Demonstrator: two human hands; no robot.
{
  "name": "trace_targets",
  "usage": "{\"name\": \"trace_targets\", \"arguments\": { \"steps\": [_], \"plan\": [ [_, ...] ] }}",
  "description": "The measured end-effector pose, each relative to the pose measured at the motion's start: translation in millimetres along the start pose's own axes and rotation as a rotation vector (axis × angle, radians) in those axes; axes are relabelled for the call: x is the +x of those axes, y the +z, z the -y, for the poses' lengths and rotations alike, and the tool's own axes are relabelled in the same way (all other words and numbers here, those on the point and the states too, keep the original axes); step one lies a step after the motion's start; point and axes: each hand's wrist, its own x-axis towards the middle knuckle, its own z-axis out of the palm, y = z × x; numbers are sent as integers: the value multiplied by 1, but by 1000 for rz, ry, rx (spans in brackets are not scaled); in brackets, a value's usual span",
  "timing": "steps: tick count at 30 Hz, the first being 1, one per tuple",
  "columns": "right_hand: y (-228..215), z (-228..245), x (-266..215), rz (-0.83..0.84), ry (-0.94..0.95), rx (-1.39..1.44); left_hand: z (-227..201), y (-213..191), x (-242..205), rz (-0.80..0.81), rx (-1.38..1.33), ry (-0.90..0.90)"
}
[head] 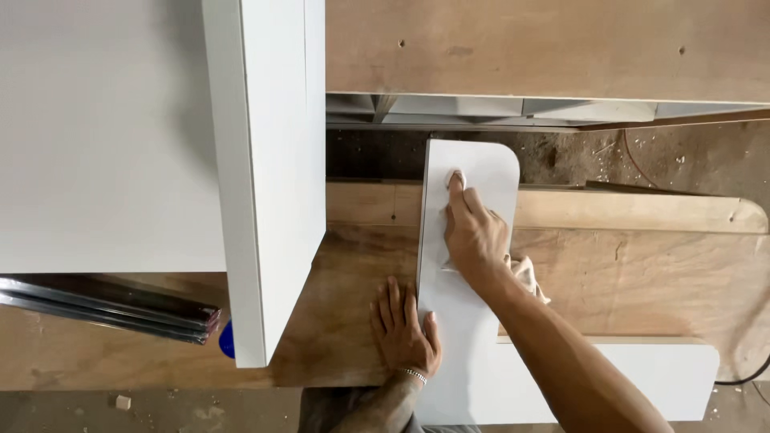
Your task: The person cleans a white L-shaped furniture component using a cloth and liquid from a blue bottle.
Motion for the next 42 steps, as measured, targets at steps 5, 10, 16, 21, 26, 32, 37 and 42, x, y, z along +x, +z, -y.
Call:
{"name": "trace_targets", "arguments": {
  "steps": [5,10,16,21,26,32,37,42],
  "plan": [
    [9,-22,50,3,112,-52,1,0,-2,26,-10,-3],
    [19,11,52,64,156,5,3,4,-1,24,-24,-3],
    [-13,-13,49,241,472,-53,4,4,-4,53,-4,-11],
    [-1,21,66,35,265,127,2,1,4,21,-21,2],
    [-32,-15,65,128,338,20,3,-1,-5,71,1,-4],
    [10,0,82,-8,-96,128,2,3,-3,52,-16,-15],
    [-4,-16,67,-50,-415,23,2,2,5,22,-25,-8],
    [6,-16,77,-28,-324,-29,1,3,-5,84,-80,-50]
  ]
}}
